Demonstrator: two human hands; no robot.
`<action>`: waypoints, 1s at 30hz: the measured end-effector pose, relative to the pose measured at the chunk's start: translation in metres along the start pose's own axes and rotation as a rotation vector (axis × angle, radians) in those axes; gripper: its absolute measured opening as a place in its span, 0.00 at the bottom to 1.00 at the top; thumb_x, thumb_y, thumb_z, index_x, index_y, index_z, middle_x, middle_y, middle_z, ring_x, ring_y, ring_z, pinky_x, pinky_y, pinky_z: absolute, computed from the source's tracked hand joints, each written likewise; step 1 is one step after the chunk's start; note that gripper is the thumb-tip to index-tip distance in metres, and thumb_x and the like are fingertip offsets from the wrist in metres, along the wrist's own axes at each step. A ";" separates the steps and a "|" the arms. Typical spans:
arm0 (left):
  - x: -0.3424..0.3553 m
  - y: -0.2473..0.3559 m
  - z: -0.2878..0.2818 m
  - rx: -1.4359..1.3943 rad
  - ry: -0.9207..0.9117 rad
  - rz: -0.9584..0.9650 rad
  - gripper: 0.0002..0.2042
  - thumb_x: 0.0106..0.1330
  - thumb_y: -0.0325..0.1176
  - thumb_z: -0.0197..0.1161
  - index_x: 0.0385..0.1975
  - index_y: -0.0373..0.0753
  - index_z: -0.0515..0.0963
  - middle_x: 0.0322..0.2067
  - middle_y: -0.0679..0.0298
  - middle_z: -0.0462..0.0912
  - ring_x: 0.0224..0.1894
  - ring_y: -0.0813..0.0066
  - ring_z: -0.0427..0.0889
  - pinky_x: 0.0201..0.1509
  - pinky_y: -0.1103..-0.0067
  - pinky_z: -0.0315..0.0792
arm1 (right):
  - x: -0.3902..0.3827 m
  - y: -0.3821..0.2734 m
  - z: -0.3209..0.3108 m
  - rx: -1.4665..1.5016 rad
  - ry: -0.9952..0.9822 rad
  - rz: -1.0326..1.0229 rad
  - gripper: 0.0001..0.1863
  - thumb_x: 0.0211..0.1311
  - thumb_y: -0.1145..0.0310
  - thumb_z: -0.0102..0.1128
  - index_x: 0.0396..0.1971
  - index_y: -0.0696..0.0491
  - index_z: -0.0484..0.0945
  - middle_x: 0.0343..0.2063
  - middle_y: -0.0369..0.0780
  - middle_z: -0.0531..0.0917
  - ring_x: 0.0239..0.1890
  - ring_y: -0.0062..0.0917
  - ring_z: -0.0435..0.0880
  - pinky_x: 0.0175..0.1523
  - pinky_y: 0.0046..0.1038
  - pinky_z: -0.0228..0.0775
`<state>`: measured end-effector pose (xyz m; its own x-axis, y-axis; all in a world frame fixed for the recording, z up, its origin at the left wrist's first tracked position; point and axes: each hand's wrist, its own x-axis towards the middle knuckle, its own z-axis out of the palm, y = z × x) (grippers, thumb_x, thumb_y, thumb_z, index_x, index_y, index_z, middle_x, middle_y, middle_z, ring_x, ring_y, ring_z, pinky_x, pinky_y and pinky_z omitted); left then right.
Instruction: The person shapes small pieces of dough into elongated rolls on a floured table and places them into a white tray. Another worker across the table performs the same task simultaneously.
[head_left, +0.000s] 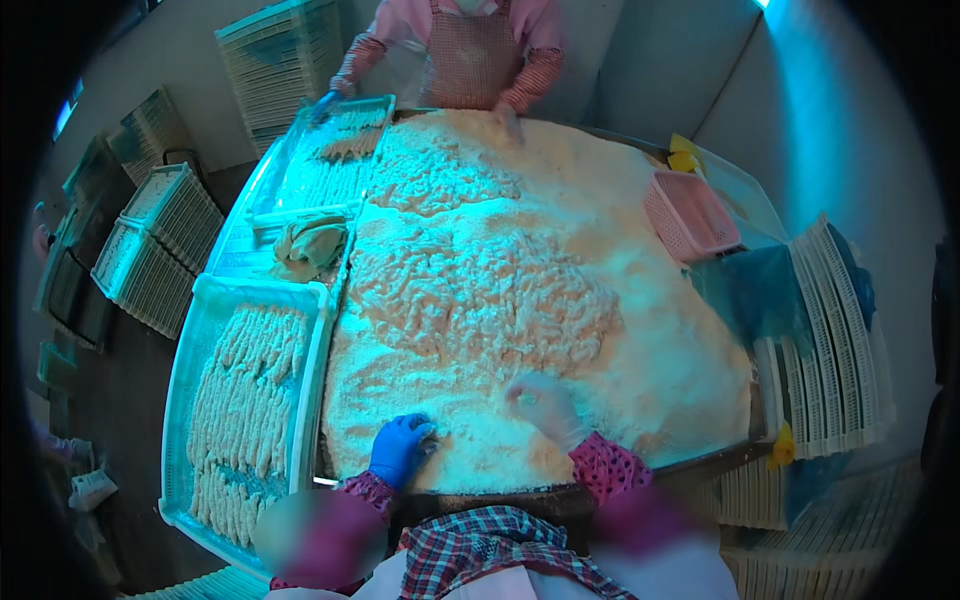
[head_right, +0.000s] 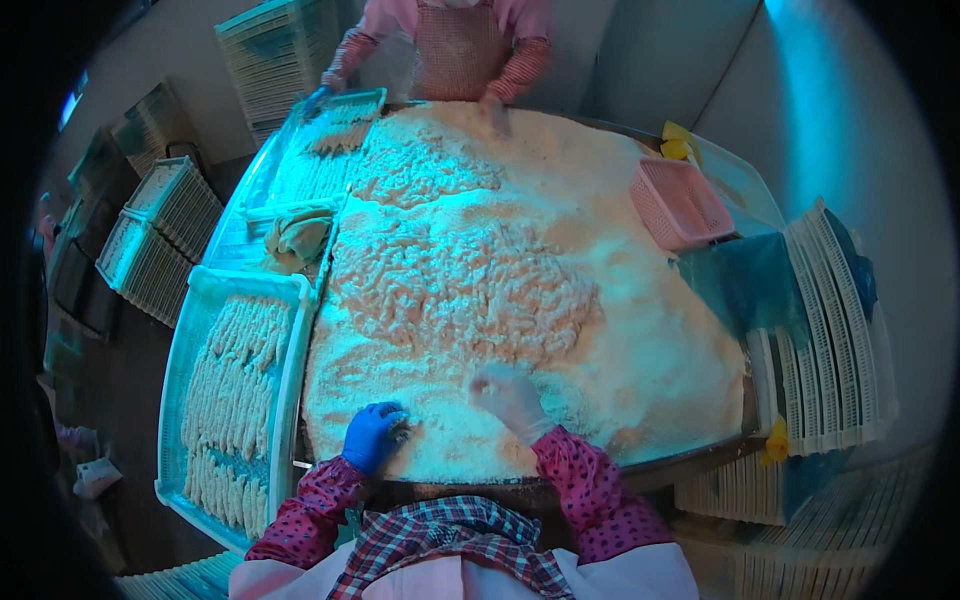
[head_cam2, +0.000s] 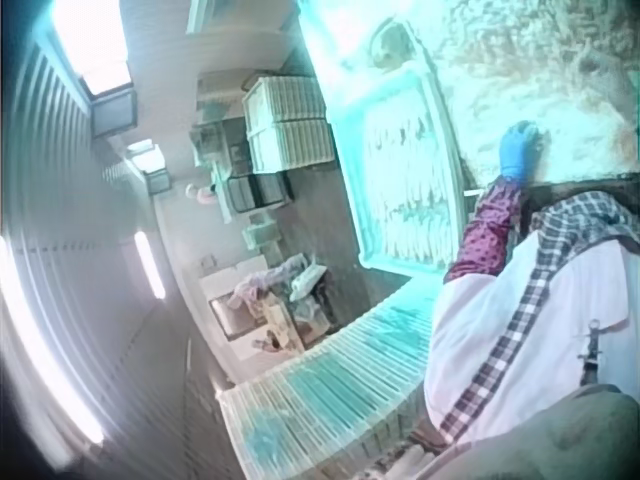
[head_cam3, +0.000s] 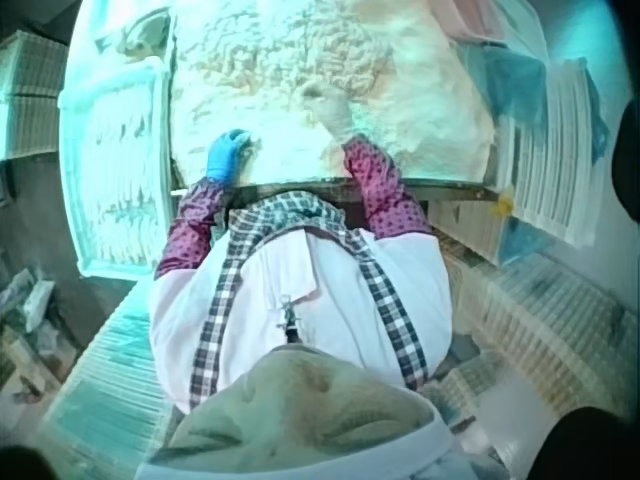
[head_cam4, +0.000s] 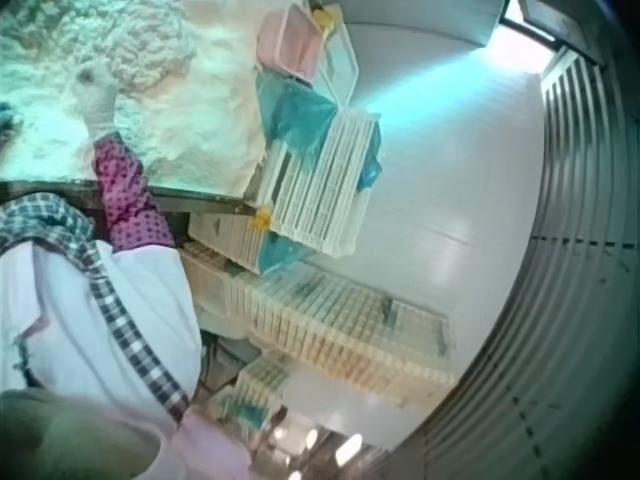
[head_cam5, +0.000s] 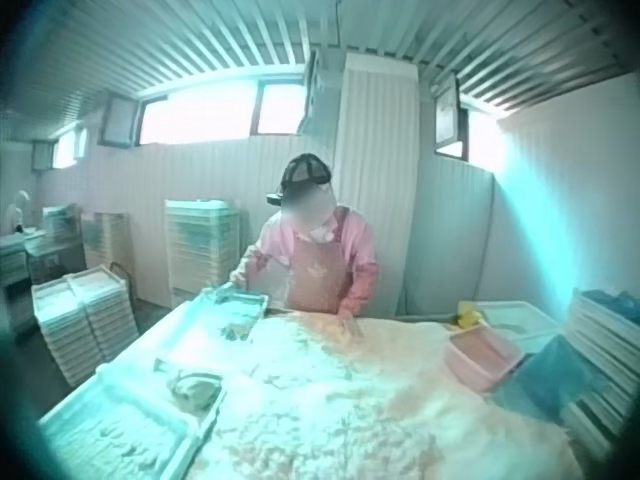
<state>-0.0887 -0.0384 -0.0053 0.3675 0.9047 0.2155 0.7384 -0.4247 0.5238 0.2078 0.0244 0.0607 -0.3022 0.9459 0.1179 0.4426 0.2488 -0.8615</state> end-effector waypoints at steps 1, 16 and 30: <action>0.004 0.005 -0.002 -0.002 -0.008 0.034 0.11 0.51 0.32 0.65 0.35 0.45 0.77 0.37 0.61 0.79 0.39 0.58 0.76 0.40 0.69 0.72 | -0.021 0.008 -0.001 -0.235 -0.206 -0.064 0.11 0.51 0.68 0.63 0.33 0.55 0.76 0.28 0.39 0.79 0.33 0.23 0.79 0.40 0.25 0.70; 0.037 0.012 0.002 0.045 -0.255 0.113 0.25 0.52 0.38 0.65 0.52 0.47 0.70 0.48 0.61 0.73 0.48 0.59 0.72 0.48 0.68 0.69 | -0.063 0.025 0.023 -0.063 0.318 0.424 0.10 0.50 0.69 0.61 0.34 0.54 0.76 0.31 0.41 0.79 0.37 0.34 0.79 0.40 0.28 0.71; 0.031 -0.004 0.025 -1.344 0.215 -0.529 0.10 0.61 0.30 0.62 0.40 0.37 0.72 0.39 0.64 0.77 0.41 0.78 0.75 0.44 0.81 0.71 | -0.050 -0.001 0.044 -0.312 -0.069 0.094 0.15 0.53 0.67 0.62 0.41 0.53 0.78 0.38 0.37 0.81 0.40 0.29 0.79 0.45 0.30 0.71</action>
<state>-0.0660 -0.0095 -0.0209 0.0477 0.9807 -0.1894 -0.3604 0.1937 0.9125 0.1855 -0.0326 0.0342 -0.2999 0.9540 0.0022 0.7051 0.2232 -0.6730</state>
